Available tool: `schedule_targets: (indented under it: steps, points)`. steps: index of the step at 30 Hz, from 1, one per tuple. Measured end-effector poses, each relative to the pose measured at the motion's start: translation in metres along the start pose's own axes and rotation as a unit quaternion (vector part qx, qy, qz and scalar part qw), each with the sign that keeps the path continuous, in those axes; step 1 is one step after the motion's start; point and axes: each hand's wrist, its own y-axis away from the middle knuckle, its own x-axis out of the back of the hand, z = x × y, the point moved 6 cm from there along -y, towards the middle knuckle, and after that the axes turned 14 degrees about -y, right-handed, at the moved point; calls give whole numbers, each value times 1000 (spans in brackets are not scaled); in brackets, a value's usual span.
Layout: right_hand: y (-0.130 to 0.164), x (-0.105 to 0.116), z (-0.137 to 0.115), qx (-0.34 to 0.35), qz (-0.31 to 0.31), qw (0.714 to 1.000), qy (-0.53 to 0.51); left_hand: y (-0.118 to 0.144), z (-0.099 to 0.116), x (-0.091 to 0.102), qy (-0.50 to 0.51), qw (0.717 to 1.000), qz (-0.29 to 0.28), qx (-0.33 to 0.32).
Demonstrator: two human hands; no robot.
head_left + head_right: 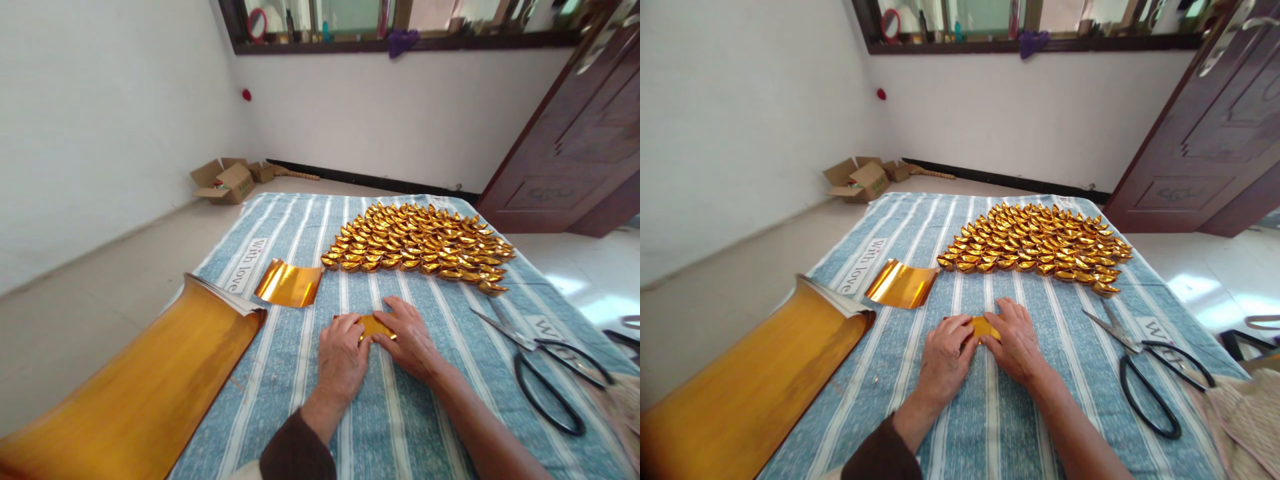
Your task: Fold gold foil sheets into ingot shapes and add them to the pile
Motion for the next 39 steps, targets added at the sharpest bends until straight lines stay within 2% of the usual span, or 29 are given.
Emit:
schedule_targets:
  steps: [21,32,34,36,38,39]
  points:
    - [7,22,37,-73,-16,996,-54,0,-2,0,13,1000,2,9]
    - [8,36,47,-107,-50,988,-99,2,-3,-1,15,1000,12,7]
    - [8,43,45,-107,-24,986,-130,1,-3,-1,16,1000,10,8]
    - [8,55,34,-88,45,980,-175,1,-4,-1,19,1000,8,8]
    - [8,65,14,-43,130,966,-221,1,-4,-2,21,1000,9,8]
    - [7,65,2,-23,151,960,-235,1,-5,-3,21,1000,10,9]
